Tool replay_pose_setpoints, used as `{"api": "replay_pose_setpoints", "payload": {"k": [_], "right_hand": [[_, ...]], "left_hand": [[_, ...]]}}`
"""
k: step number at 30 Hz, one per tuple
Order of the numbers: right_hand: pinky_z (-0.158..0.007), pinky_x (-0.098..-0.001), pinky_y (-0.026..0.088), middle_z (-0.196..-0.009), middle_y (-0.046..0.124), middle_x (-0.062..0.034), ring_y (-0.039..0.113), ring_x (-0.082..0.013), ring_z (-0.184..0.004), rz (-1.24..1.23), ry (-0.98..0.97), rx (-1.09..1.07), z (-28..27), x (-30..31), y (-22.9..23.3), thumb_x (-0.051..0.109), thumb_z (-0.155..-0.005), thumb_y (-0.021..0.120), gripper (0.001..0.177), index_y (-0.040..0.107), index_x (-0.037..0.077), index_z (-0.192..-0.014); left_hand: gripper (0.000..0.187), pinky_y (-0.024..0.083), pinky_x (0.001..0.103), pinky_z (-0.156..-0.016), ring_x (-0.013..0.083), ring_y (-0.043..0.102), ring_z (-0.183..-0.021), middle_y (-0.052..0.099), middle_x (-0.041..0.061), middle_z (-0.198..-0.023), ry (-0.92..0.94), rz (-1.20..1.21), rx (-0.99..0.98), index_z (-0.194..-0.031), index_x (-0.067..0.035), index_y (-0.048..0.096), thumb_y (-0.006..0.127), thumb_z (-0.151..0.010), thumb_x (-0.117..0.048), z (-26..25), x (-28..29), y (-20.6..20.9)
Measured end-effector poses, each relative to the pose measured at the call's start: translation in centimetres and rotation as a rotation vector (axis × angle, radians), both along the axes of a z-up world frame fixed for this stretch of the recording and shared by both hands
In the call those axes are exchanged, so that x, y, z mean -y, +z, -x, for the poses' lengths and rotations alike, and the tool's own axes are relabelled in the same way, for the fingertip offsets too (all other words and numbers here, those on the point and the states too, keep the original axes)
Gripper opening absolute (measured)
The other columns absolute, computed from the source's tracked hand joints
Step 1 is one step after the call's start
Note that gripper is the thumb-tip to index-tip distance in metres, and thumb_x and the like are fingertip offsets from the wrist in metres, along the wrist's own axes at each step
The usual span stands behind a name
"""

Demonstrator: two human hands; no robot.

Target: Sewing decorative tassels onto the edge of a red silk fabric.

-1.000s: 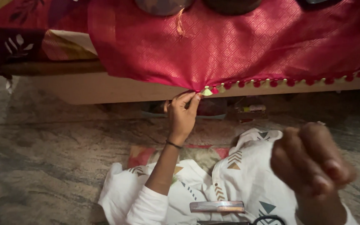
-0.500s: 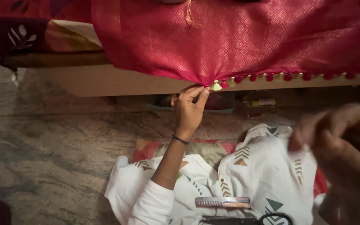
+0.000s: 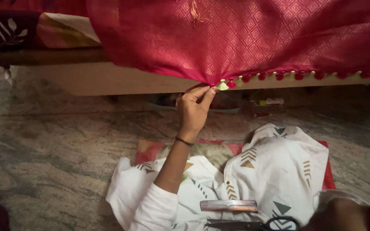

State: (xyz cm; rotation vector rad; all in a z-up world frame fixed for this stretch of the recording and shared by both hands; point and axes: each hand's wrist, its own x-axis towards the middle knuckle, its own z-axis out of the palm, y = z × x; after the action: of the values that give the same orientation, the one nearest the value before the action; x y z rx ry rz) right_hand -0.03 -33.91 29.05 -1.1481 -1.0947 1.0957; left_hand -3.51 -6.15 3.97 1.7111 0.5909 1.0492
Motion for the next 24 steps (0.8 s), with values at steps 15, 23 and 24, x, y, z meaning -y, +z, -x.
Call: {"api": "replay_pose_setpoints", "payload": {"k": [15,23,24], "right_hand": [[-0.070,-0.0332,0.055,-0.084,0.075,-0.0091,0.071,-0.0169,-0.075,0.026,-0.212,0.878,-11.1,-18.7,-15.5,0.007,-0.084,0.073,0.012,0.074,0.005,-0.096],[-0.069,-0.0412,0.055,-0.085,0.075,-0.0128,0.071,-0.0279,-0.077,-0.054,-0.221,1.228,-11.1,-18.8,-13.7,0.006,-0.075,0.079,0.013,0.080,0.007,-0.089],[-0.069,-0.0412,0.055,-0.085,0.075,-0.0128,0.071,-0.0279,-0.077,-0.056,-0.222,1.227,-11.4,-19.2,-13.4,0.006,-0.075,0.079,0.013,0.080,0.007,-0.089]], "left_hand": [[0.020,0.051,0.024,-0.088,0.0089,0.067,-0.093,0.077,0.005,-0.100,-0.493,0.596,0.215,-0.107,0.007,0.077,0.068,-0.097,-0.008,-0.5,-3.6,-2.9],[0.023,0.041,0.030,-0.071,0.0101,0.055,-0.081,0.073,0.002,-0.088,-0.333,0.466,0.059,-0.105,0.005,0.081,0.068,-0.103,-0.013,-0.6,-1.9,-3.0],[0.023,0.041,0.030,-0.071,0.0101,0.055,-0.081,0.073,0.002,-0.088,-0.333,0.464,0.058,-0.105,0.005,0.081,0.068,-0.103,-0.013,-0.3,-1.1,-2.0]]}}
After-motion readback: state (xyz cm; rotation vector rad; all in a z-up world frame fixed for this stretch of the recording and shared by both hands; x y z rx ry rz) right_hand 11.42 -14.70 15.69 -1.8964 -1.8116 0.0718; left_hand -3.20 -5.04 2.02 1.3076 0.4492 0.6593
